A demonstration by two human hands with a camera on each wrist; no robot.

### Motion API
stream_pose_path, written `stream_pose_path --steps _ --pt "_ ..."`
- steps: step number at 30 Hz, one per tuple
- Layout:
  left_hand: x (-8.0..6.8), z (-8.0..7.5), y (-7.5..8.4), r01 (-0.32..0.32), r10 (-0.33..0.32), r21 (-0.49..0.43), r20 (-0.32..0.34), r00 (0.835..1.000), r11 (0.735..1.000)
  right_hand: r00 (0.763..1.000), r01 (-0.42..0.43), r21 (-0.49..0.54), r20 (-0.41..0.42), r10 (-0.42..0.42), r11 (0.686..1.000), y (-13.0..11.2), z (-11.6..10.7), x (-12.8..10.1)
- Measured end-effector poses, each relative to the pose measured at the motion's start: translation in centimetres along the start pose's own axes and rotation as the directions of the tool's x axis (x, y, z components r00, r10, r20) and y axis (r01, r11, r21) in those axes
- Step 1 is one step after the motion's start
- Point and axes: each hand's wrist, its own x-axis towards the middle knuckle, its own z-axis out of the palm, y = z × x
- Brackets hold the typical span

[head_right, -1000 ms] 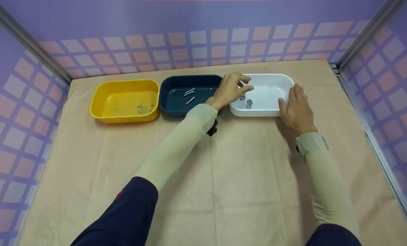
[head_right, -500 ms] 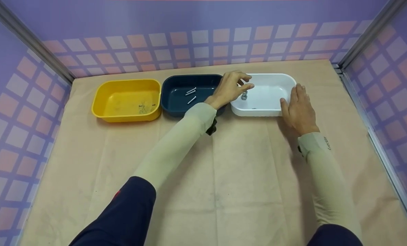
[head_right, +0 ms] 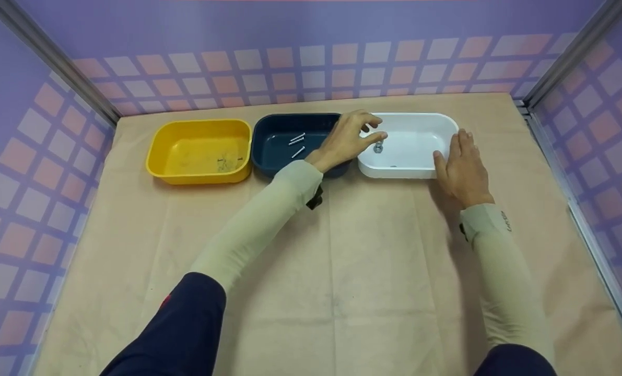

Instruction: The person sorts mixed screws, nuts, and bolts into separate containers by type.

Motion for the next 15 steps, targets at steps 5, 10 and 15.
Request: stream_pose_path --steps 5,10,15 --pt "-1.2 -1.1 -0.8 -0.037 0.037 0.003 -0.013 0.999 0.999 1.0 -0.009 0.009 0.012 0.008 1.0 0.1 0.1 -0.1" --pt "-2.3 -2.2 -1.8 -0.046 0.047 0.025 -0.028 0.998 0.999 1.0 -0.012 0.003 0.014 0.012 1.0 0.1 0.1 0.1" --pt "-3.2 -3.1 -2.6 -0.05 0.052 0.068 -0.033 0.998 0.996 1.0 -0.006 0.022 -0.002 0.006 1.0 0.2 0.2 0.1"
